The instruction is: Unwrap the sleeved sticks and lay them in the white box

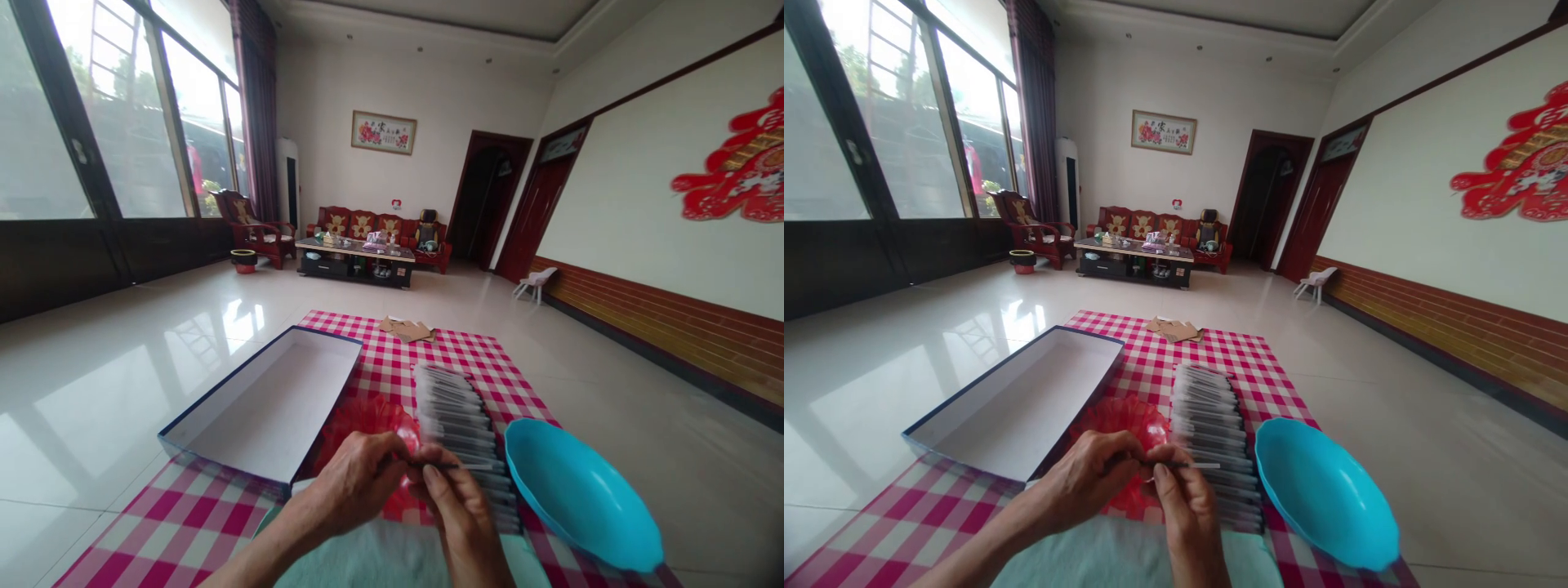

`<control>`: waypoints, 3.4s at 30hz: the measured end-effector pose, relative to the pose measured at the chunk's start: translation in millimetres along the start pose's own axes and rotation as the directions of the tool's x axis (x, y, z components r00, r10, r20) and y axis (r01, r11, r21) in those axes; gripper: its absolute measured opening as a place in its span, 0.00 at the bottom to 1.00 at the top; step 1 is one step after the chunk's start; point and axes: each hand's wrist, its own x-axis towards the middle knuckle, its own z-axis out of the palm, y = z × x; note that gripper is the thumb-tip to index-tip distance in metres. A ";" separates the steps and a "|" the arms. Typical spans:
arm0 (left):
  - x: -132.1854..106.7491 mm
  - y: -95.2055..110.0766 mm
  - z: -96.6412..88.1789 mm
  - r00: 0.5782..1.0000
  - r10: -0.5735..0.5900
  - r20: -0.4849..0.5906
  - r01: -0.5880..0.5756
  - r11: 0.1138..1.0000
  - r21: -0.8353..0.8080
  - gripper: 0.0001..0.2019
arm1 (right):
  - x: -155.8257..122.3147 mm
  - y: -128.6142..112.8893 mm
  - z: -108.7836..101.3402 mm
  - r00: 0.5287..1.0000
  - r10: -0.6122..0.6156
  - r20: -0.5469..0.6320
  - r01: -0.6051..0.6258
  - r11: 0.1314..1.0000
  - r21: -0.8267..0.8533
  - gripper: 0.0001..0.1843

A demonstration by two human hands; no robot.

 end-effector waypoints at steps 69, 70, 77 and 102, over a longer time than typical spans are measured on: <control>12.4 -52.5 -71.3 0.775 -0.455 -0.439 0.025 0.716 -0.698 0.23 | 45.0 7.9 86.8 0.814 0.223 0.536 -0.040 0.942 -0.332 0.19; 13.2 -50.4 -67.8 0.771 -0.467 -0.433 0.016 0.695 -0.719 0.23 | 39.0 7.2 83.1 0.787 0.257 0.560 -0.091 0.948 -0.306 0.20; 19.9 -50.4 -39.0 0.777 -0.541 -0.322 -0.076 0.428 -0.901 0.21 | 33.7 7.3 57.7 0.818 0.320 0.478 -0.310 0.945 -0.103 0.14; 17.9 -44.0 7.1 0.877 -0.475 -0.070 0.142 0.397 -0.907 0.15 | 47.5 6.8 34.8 0.863 0.276 0.422 -0.212 0.958 -0.193 0.23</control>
